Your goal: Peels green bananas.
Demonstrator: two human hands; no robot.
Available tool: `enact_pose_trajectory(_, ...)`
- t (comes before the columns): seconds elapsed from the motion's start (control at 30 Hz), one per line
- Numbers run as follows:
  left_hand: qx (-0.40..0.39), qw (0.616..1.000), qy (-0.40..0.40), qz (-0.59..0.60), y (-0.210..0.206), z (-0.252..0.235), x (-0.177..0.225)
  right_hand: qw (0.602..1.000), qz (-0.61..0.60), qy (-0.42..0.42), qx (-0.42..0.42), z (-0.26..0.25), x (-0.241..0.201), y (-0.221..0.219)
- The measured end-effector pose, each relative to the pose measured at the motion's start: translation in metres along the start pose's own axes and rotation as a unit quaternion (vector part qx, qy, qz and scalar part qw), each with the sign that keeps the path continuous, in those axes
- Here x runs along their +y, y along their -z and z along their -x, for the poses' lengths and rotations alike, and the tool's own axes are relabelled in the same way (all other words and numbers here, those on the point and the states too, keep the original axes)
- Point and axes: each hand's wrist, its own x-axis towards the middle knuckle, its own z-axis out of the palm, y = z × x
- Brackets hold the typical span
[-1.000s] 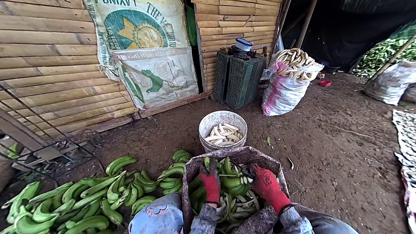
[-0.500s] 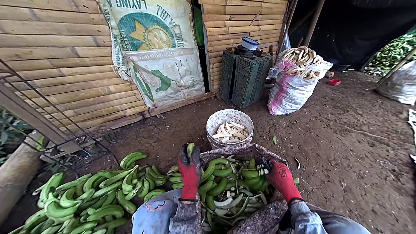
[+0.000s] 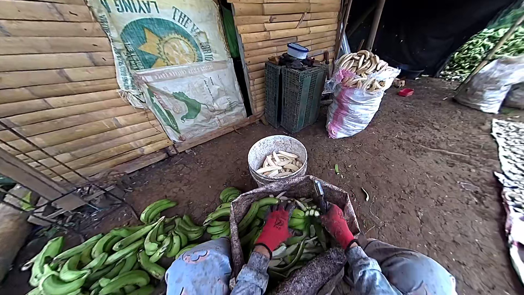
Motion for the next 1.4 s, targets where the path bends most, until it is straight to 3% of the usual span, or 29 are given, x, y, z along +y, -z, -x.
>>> enact_pose_trajectory(0.1,-0.08,0.997,-0.007,-0.02,0.002,-0.014,-0.002,0.993,0.109,-0.019,-0.032,0.005,-0.003,-0.005)
enact_pose_trajectory(0.27,-0.115,0.991,-0.049,-0.043,0.005,-0.031,0.003,0.998,-0.004,0.029,0.054,0.041,-0.002,0.018)
enact_pose_trajectory(0.47,-0.088,0.995,-0.047,0.025,-0.006,-0.035,0.0,0.994,-0.062,-0.066,-0.053,0.061,0.018,-0.043)
enact_pose_trajectory(0.63,-0.075,0.995,-0.048,0.034,-0.008,-0.035,-0.003,0.996,-0.057,-0.061,-0.032,0.064,0.014,-0.042)
enact_pose_trajectory(0.83,-0.08,0.995,-0.038,0.049,-0.008,-0.028,-0.004,0.991,-0.058,-0.069,-0.095,0.057,0.019,-0.05)
enact_pose_trajectory(0.93,-0.066,0.995,-0.032,0.063,-0.018,-0.02,0.0,0.988,0.01,-0.084,-0.129,0.048,0.016,-0.053)
enact_pose_trajectory(1.03,-0.014,0.996,-0.03,0.089,-0.027,-0.014,0.006,0.988,0.033,-0.089,-0.126,0.036,0.018,-0.06)
enact_pose_trajectory(1.1,-0.03,0.995,-0.028,0.092,-0.018,-0.012,0.005,0.988,0.022,-0.087,-0.123,0.041,0.019,-0.058)
enact_pose_trajectory(1.17,-0.006,0.995,0.024,0.101,-0.001,-0.002,0.0,0.989,0.018,-0.086,-0.121,0.047,0.019,-0.057)
enact_pose_trajectory(1.23,0.107,0.981,0.127,0.104,0.014,0.006,-0.014,0.989,0.013,-0.087,-0.119,0.047,0.019,-0.058)
enact_pose_trajectory(1.3,0.111,0.971,0.211,0.032,0.024,0.007,-0.027,0.988,0.014,-0.088,-0.122,0.046,0.02,-0.057)
enact_pose_trajectory(1.33,0.095,0.971,0.217,0.0,0.025,0.007,-0.027,0.988,0.017,-0.088,-0.125,0.046,0.02,-0.057)
enact_pose_trajectory(1.4,0.072,0.987,0.141,-0.018,0.018,0.008,-0.014,0.989,0.018,-0.084,-0.122,0.046,0.018,-0.057)
